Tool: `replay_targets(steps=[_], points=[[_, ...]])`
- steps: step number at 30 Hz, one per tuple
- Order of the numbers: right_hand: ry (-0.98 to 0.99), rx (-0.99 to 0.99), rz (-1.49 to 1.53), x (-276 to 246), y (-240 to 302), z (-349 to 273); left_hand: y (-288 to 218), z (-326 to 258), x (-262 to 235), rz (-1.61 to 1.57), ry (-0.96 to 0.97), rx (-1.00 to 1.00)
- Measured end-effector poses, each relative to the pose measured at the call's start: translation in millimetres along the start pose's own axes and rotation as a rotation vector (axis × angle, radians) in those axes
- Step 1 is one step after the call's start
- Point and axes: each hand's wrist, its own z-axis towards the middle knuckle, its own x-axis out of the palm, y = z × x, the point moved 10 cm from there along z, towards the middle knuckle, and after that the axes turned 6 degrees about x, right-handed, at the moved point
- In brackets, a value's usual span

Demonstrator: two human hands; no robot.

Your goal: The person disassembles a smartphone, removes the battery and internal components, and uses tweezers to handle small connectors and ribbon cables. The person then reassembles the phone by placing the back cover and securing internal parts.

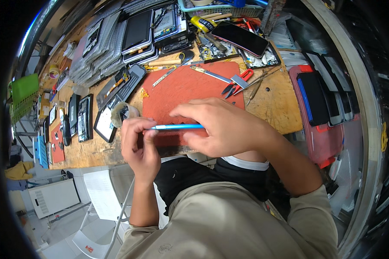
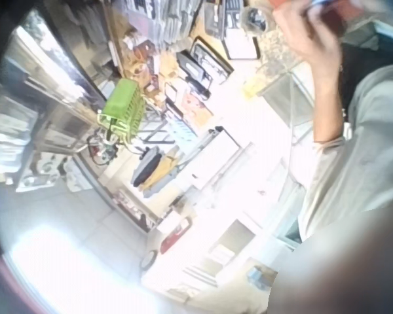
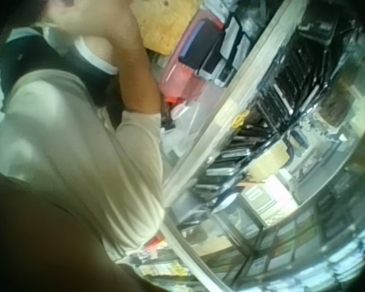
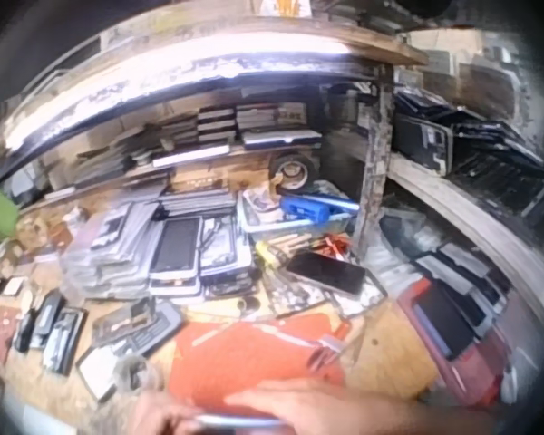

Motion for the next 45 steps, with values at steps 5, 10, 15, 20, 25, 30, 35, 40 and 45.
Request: replay_targets(steps=[5,10,15,20,25,30,35,40,45], points=[[-0.103,-0.057,-0.169,8,1,1,21,-14,-5,-0.017,-0.072,-0.068],[-0.136,-0.079,-0.206,10,-3,1,3,-3,1,0.144,0.066,0.239],[-0.136,-0.022,-0.171,8,-9,1,2,-2,4,0.188,0.100,0.293],[-0.153,-0.043,-0.161,7,-7,2,2,-4,6,0.190,0.086,0.326],[-0.154,-0.035,-0.145,7,-6,2,0,-4,8,0.216,0.140,0.323],[-0.139,-0.035,-0.146,6,-5,1,-1,-4,7,0.214,0.132,0.310],[-0.153,-0.048,-0.152,7,-5,-2,1,-7,5,0.185,0.083,0.319],[-0.136,-0.029,-0.148,7,-6,-2,0,-7,5,0.214,0.133,0.313],[-0.136,-0.025,-0.132,6,-5,0,-2,-4,6,0.226,0.167,0.305]])
